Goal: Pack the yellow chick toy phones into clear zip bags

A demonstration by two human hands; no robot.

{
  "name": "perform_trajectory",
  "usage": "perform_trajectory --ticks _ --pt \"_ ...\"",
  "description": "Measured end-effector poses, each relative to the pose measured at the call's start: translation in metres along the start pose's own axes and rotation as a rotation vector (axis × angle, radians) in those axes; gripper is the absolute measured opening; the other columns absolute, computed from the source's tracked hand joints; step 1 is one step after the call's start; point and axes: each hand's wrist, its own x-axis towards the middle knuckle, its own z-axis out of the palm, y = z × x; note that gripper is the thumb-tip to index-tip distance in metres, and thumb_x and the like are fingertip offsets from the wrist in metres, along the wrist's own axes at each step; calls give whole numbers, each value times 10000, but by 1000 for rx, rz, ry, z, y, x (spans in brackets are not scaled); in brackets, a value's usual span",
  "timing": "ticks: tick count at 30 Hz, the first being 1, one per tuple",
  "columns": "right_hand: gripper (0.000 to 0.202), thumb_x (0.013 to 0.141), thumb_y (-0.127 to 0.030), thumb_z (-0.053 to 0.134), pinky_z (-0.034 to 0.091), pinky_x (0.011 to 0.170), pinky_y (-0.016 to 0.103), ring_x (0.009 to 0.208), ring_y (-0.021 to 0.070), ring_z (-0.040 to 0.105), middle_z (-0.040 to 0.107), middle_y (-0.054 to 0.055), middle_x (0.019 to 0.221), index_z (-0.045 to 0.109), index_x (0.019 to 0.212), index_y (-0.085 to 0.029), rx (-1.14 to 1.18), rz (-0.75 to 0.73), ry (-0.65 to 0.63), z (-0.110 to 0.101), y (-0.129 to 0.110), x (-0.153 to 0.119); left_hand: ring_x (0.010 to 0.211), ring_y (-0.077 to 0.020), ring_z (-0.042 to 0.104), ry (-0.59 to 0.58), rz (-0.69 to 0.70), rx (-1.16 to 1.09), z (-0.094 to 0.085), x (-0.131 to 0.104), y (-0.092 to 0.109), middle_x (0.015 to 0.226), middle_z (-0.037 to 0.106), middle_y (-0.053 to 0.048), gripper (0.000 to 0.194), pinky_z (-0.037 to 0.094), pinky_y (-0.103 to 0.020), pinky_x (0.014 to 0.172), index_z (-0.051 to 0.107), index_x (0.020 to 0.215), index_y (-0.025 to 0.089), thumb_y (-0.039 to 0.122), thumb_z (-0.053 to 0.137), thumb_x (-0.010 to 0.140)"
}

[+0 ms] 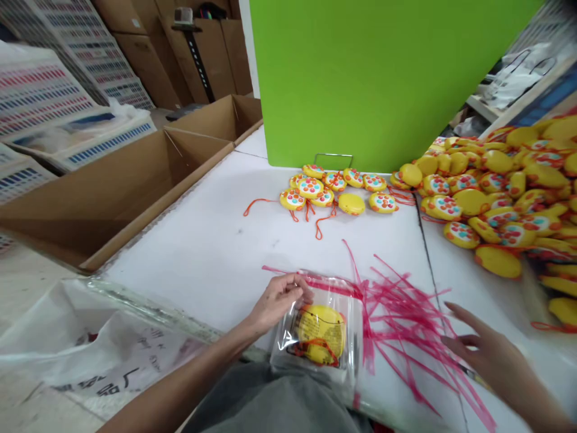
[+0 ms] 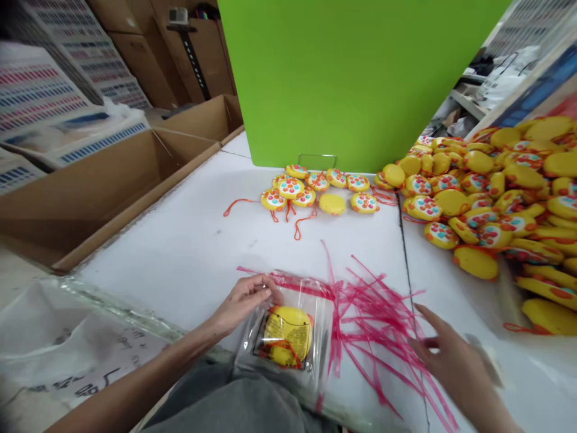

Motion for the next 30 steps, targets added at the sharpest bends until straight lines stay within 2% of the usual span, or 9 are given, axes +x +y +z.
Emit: perform_trajectory --ticks 3,6,8,10,14,20,23,27,30 --pt "370 666 -412 552 443 437 273 510 169 587 685 52 862 667 984 -260 -28 -7 -21 13 -20 -4 763 -181 648 -7 34 -2 1 -3 0 804 690 -75 138 476 -293 710 591 810 125 261 578 790" --pt "262 762 -400 527 456 498 255 531 158 566 646 18 664 665 902 -225 215 -65 -170 37 -54 -8 767 -185 646 -9 62 -4 4 -6 0 809 688 -78 142 474 -287 704 592 803 120 261 580 791" --pt "282 754 -411 575 453 501 260 547 162 567 655 24 683 668 909 -194 385 -97 -398 61 -77 -7 761 -180 642 7 76 -2 6 -8 1 800 683 -72 137 474 -287 714 592 795 118 255 581 793" --pt "315 715 -409 634 466 532 276 599 180 595 674 42 734 664 912 -166 505 -96 -538 86 -92 -2 762 -174 639 16 92 7 8 -9 0 802 679 -67 130 473 -290 733 595 798 118 246 576 800" --pt "264 694 -372 662 460 592 286 649 189 608 667 45 696 650 825 -143 623 -100 -597 119 -96 8 807 -197 649 19 85 -7 11 -11 -1 846 683 -81 143 476 -314 764 596 826 122 263 576 808" --pt "151 719 -314 610 330 490 218 505 97 435 508 -42 561 585 680 -169 727 -115 -617 110 -84 5 805 -230 667 123 -1 -91 15 -16 0 818 704 -82 176 500 -338 705 566 847 152 291 626 759" --pt "121 746 -263 536 280 463 216 469 91 370 449 -52 519 596 694 -172 726 -102 -611 105 -79 -2 806 -250 669 136 -55 -140 15 -17 3 789 708 -91 130 507 -355 698 557 726 139 248 626 710" --pt "177 748 -201 456 322 496 231 503 122 430 486 -31 526 624 696 -182 666 -119 -597 111 -78 -5 759 -252 669 156 -96 -119 19 -16 8 756 705 -102 95 504 -339 656 549 625 130 209 563 677" --pt "211 732 -173 436 399 604 268 608 158 523 571 8 617 628 647 -188 592 -179 -582 109 -84 -4 780 -249 668 179 -99 -100 27 -17 8 760 706 -100 112 496 -322 653 501 601 144 195 570 673"
